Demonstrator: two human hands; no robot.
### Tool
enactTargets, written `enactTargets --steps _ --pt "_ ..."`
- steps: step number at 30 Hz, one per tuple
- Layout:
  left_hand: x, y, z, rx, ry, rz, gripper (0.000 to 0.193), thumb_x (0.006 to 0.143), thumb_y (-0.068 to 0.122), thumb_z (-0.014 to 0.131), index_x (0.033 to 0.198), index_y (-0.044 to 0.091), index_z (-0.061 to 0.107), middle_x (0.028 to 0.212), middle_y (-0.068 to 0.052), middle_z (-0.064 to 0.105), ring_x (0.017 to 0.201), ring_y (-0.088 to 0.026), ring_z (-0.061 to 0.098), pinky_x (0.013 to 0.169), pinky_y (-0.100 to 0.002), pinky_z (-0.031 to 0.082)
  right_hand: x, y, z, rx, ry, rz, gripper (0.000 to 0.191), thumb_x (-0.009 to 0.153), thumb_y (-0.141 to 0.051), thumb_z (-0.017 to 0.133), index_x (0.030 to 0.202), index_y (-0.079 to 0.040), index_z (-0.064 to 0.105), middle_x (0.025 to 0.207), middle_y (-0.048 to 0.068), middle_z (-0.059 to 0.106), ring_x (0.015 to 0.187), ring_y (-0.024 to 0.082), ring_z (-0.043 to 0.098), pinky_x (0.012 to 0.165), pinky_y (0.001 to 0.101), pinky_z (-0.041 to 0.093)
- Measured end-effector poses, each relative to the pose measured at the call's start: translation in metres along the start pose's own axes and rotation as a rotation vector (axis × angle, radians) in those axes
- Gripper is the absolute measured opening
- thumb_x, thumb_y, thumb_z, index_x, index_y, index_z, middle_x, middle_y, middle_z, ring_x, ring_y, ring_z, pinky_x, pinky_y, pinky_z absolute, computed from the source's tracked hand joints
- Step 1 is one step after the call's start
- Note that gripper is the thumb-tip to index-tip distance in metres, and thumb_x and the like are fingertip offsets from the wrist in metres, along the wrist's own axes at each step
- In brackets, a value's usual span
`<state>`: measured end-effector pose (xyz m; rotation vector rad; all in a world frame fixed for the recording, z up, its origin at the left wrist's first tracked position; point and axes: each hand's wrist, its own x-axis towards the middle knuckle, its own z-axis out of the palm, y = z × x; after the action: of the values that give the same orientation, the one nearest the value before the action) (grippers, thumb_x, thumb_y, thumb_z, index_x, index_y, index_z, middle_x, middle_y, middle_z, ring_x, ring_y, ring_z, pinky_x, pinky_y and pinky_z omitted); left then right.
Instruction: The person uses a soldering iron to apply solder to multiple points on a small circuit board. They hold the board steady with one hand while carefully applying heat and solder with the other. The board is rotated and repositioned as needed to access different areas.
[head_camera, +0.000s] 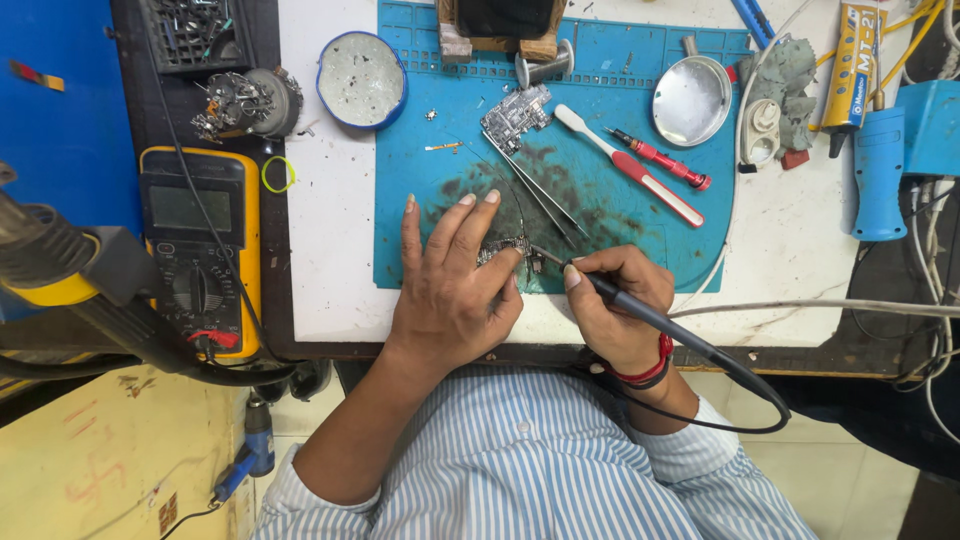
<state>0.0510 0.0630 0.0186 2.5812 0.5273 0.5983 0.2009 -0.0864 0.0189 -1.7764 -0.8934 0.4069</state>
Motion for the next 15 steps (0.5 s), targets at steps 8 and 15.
enactTargets --steps 8,15 --pt "-0.0005 0.0011 -0.0017 -0.002 -0.013 -0.001 0.022 0.088 0.025 0.071 0.108 0.015 0.073 0.152 -0.016 0.049 0.144 -0.03 0.041 0.126 -0.066 0.014 0.0001 0.0006 0.0 -0.025 0.0 0.006 0.01 0.09 -0.002 0.075 0.093 0.002 0.066 0.072 0.004 0.067 0.061 0.007 0.059 0.056 0.0227 0.044" --pt "0.0 0.0009 -0.001 -0.007 -0.015 -0.003 0.021 0.089 0.024 0.07 0.107 0.015 0.073 0.152 -0.016 0.049 0.144 -0.03 0.041 0.126 -0.065 0.014 -0.0027 0.0048 -0.0003 0.035 0.005 0.008 0.01 0.092 0.0 0.073 0.095 0.001 0.064 0.075 0.002 0.065 0.063 0.005 0.058 0.058 0.022 0.043"
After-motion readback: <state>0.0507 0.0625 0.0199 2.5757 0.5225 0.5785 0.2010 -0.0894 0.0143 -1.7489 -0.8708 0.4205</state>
